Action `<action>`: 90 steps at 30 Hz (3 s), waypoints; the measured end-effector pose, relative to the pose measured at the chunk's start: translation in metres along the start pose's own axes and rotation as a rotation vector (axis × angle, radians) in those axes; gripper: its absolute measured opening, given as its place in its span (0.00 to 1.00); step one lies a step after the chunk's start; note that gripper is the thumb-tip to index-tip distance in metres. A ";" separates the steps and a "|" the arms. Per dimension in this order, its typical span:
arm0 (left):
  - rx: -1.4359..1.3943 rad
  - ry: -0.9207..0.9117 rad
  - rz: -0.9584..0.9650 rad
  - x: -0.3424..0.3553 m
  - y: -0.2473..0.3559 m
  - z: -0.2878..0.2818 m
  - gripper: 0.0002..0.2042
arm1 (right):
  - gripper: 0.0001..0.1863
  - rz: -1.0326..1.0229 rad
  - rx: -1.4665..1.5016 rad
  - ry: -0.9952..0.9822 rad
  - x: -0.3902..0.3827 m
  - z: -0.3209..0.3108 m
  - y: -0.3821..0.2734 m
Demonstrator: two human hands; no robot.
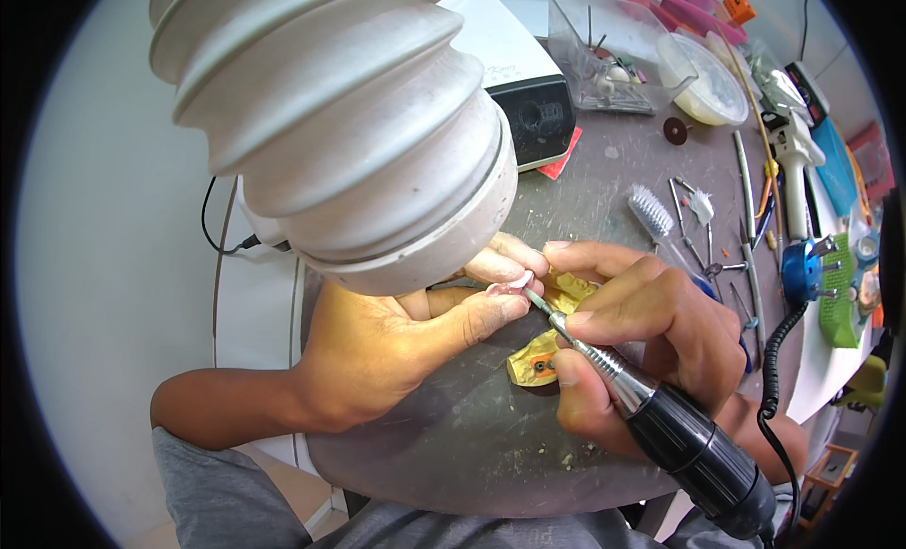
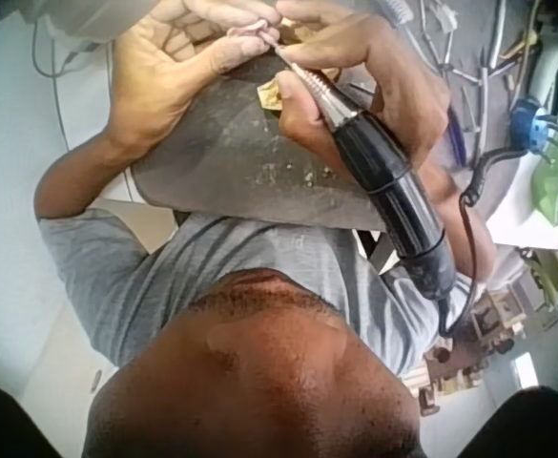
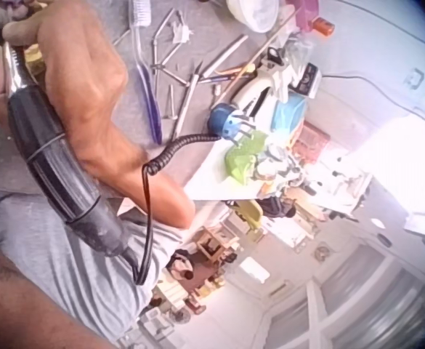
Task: The person polishes a dental prosthesis using a rotary tool, occasionally holding a small pink component to the tool and checking it against a yellow dental model.
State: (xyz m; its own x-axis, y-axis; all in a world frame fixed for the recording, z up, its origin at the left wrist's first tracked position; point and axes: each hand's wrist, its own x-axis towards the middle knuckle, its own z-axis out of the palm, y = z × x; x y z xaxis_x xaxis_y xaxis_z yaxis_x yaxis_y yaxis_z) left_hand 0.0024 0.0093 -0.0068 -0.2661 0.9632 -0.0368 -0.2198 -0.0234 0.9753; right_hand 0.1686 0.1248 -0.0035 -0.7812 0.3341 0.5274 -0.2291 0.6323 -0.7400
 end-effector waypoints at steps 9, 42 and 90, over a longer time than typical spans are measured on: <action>0.011 0.013 -0.014 0.000 0.001 0.000 0.10 | 0.13 -0.040 -0.026 0.023 0.003 0.004 0.004; 0.046 -0.017 0.029 0.002 0.001 0.003 0.10 | 0.12 -0.078 -0.025 0.026 0.002 0.002 0.005; 0.018 0.027 0.009 -0.002 0.000 0.005 0.09 | 0.12 0.092 0.045 -0.015 -0.003 -0.001 -0.005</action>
State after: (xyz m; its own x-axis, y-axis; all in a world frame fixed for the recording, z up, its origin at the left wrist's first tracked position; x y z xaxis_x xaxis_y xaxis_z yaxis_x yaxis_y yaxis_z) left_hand 0.0082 0.0085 -0.0057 -0.2933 0.9554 -0.0337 -0.2007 -0.0271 0.9793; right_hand 0.1724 0.1214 -0.0007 -0.8087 0.3782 0.4504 -0.1817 0.5677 -0.8029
